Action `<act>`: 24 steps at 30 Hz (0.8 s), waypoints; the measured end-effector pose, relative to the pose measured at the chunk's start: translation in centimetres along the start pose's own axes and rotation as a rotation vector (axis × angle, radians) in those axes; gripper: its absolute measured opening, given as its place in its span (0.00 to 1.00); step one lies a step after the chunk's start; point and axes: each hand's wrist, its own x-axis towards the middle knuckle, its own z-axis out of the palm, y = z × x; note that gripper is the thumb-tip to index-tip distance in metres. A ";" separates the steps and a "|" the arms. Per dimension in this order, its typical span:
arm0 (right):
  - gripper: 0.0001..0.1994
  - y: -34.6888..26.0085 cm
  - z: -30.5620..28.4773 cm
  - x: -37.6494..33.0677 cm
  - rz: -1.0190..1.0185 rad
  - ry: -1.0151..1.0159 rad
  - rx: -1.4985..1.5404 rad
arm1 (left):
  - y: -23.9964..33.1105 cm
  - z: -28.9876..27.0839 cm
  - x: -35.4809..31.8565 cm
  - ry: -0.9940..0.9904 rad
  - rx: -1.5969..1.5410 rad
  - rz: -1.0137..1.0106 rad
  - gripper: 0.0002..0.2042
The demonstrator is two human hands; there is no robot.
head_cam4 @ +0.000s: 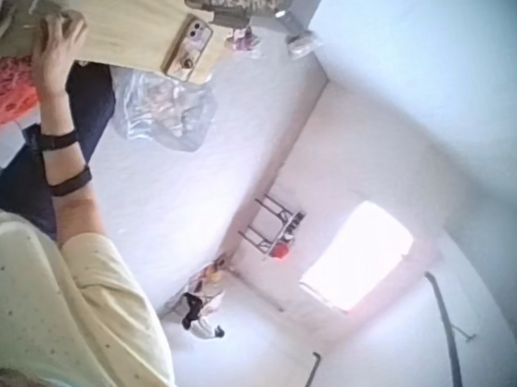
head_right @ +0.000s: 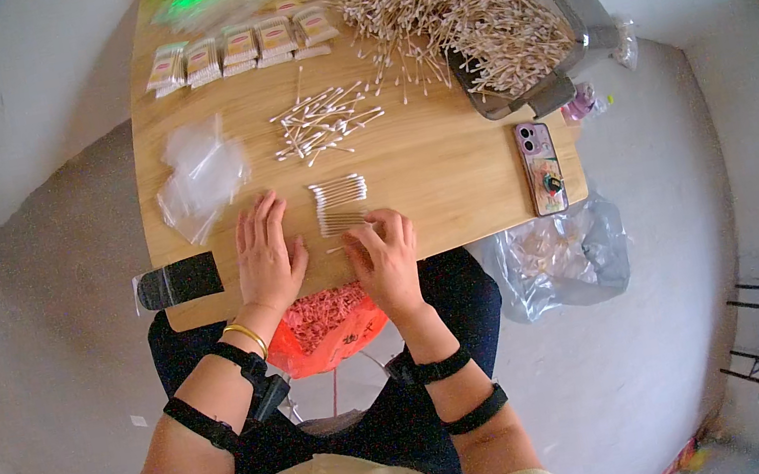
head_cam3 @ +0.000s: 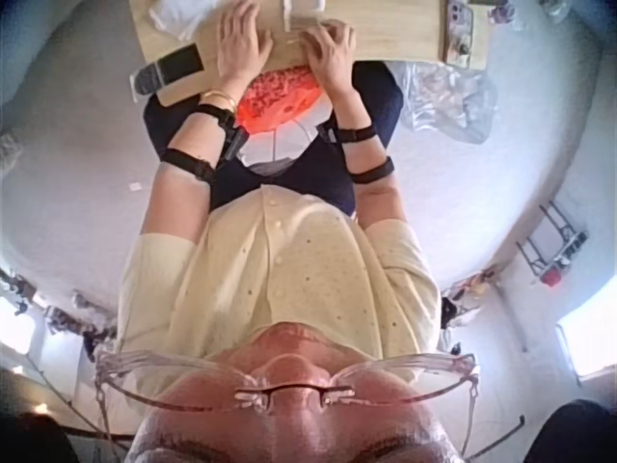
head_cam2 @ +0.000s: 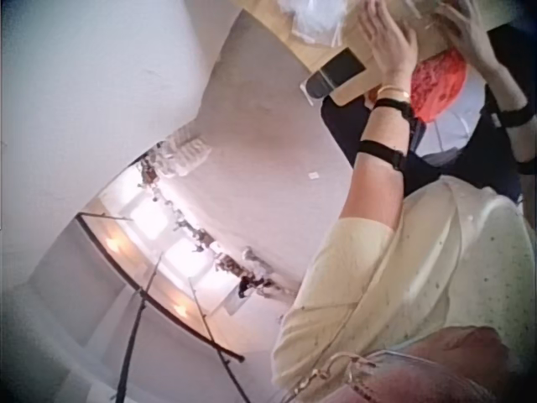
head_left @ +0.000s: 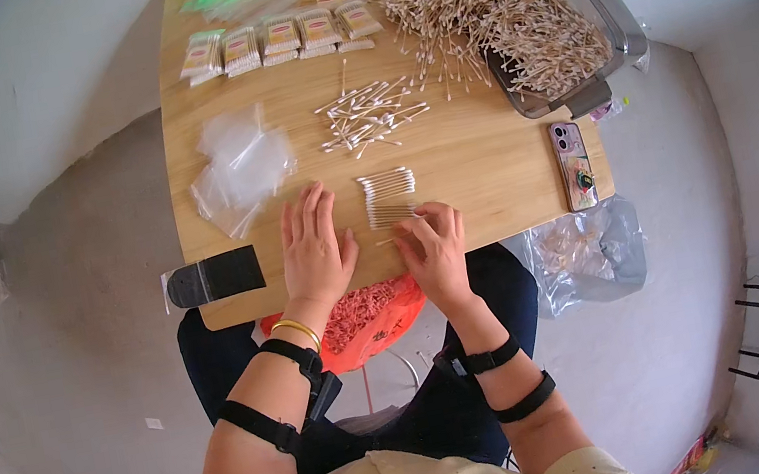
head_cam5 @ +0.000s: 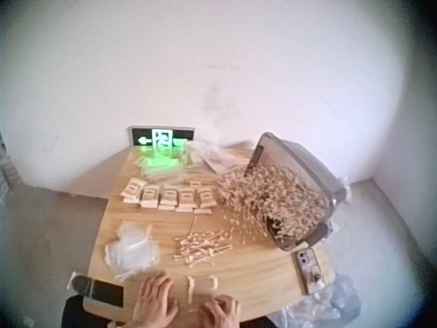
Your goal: Sort and arrange cotton swabs on a table and place them into small plastic bags.
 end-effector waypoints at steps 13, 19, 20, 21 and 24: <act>0.11 -0.8 -0.1 2.0 -0.128 -0.053 0.012 | 0.0 -0.1 0.0 -0.033 0.001 -0.040 0.30; 0.11 -0.6 0.1 2.2 -0.161 -0.066 0.021 | 0.0 -0.2 0.0 -0.053 -0.007 -0.045 0.31; 0.11 -0.6 0.0 2.3 -0.162 -0.067 0.021 | 0.0 0.0 0.0 -0.047 -0.009 -0.043 0.31; 0.12 -0.7 0.0 2.4 -0.151 -0.064 0.020 | 0.0 0.1 0.0 -0.041 -0.011 -0.041 0.31; 0.12 -0.6 0.0 2.6 -0.138 -0.056 0.022 | 0.0 0.2 0.0 -0.032 -0.009 -0.037 0.31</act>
